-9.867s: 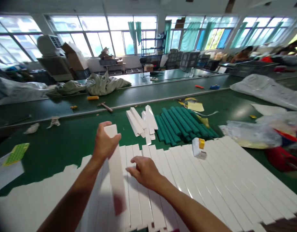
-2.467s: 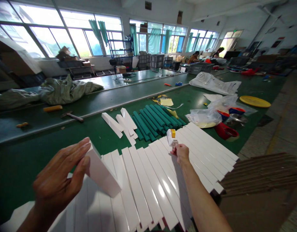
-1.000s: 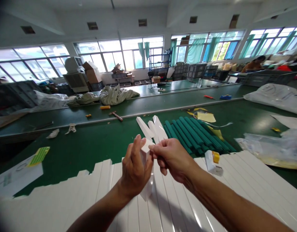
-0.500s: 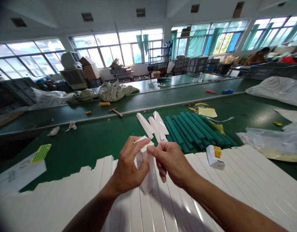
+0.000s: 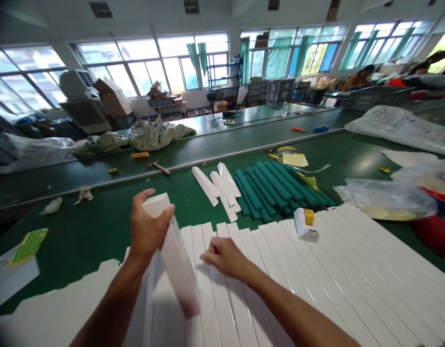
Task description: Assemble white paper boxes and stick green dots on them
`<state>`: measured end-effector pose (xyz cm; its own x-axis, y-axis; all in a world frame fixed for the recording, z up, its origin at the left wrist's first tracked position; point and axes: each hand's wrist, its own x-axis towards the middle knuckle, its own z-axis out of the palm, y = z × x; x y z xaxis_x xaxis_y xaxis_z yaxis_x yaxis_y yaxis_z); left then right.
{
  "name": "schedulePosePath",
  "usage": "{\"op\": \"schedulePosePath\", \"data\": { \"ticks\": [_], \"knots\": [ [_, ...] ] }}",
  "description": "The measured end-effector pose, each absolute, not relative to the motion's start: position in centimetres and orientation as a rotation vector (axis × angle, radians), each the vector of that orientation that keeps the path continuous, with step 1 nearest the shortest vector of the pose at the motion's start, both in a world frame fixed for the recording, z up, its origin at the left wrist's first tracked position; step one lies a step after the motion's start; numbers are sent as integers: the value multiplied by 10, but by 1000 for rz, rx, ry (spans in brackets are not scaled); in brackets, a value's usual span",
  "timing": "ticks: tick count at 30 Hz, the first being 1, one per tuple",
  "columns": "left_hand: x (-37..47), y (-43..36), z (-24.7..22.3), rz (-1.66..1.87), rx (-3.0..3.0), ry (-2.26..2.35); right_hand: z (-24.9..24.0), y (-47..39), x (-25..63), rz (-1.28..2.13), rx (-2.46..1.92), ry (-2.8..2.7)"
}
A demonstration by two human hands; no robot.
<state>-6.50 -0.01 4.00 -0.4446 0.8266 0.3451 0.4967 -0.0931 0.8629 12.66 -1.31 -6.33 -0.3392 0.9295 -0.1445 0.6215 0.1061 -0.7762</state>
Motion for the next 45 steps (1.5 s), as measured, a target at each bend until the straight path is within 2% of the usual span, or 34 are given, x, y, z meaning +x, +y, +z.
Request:
{"op": "schedulePosePath", "data": {
  "ticks": [2,7,11,14,17,21,27,32,36,39,42,45],
  "knots": [
    [-86,11,28,1282,1349,2032,-79,19,153,821,-1816,-1941],
    [-118,31,-37,667,1350,2234,-111,112,214,411,-2237,-1718],
    [-137,41,-83,307,1569,2433,-137,159,233,344,-2398,-1698],
    [-150,46,-100,47,1721,2451,-156,178,240,334,-2465,-1715],
    [-148,66,-102,4,1906,2434,-171,188,247,301,-2455,-1784],
    [-110,141,-109,20,2323,2255,-185,192,260,223,-2399,-1887],
    [-31,270,-170,-76,2606,1821,-207,189,276,86,-2291,-2021],
    [-14,314,-201,-114,2702,1595,-222,186,280,-55,-2228,-2016],
    [-25,313,-187,-118,2740,1500,-224,186,279,-92,-2180,-1999],
    [-32,299,-154,-26,2736,1496,-221,186,277,4,-2203,-1951],
    [-34,273,-98,190,2718,1557,-212,186,277,81,-2221,-1880],
    [-32,227,-25,495,2674,1505,-183,188,279,95,-2205,-1810]
  ]
}}
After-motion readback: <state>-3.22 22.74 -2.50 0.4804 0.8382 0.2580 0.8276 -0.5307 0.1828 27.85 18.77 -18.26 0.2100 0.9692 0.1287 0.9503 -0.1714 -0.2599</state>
